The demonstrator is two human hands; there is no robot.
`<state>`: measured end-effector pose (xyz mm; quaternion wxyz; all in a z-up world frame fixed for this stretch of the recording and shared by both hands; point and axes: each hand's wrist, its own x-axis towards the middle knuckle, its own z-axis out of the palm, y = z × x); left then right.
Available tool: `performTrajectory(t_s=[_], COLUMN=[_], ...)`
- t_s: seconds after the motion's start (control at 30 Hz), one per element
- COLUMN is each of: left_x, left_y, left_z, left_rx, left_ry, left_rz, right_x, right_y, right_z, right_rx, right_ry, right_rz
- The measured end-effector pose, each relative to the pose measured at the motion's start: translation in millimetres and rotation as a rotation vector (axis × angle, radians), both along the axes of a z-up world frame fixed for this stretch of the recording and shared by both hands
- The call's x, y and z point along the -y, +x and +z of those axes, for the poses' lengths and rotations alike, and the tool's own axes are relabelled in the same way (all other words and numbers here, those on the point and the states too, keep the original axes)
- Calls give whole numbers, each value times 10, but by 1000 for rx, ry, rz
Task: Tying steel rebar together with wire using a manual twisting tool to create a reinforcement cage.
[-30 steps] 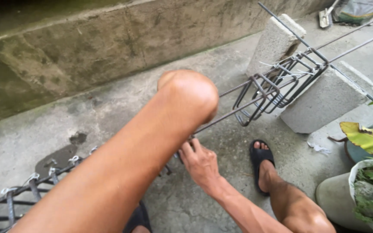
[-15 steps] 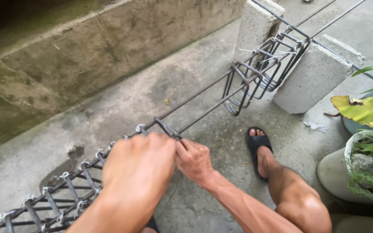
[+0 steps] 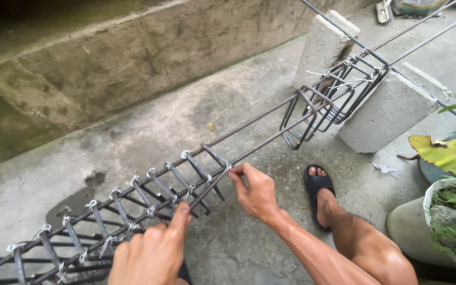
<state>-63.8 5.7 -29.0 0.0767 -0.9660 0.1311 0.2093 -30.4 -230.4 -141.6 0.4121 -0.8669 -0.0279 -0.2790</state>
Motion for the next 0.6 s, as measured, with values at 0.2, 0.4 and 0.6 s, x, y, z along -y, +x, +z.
performTrajectory(t_s=[0.2,0.4,0.6], left_x=[-62,-90,112], left_y=[-6,36,-95], left_z=[134,227,203], left_rx=[55,32,-96], left_ry=[-184,-390,-391], left_rz=[163,72,-24], right_x=[131,284,447], right_y=[161,356,521], right_z=[76,37,-173], right_rx=[-78,-250,-366], right_ry=[98,266,495], right_rz=[113,196,241])
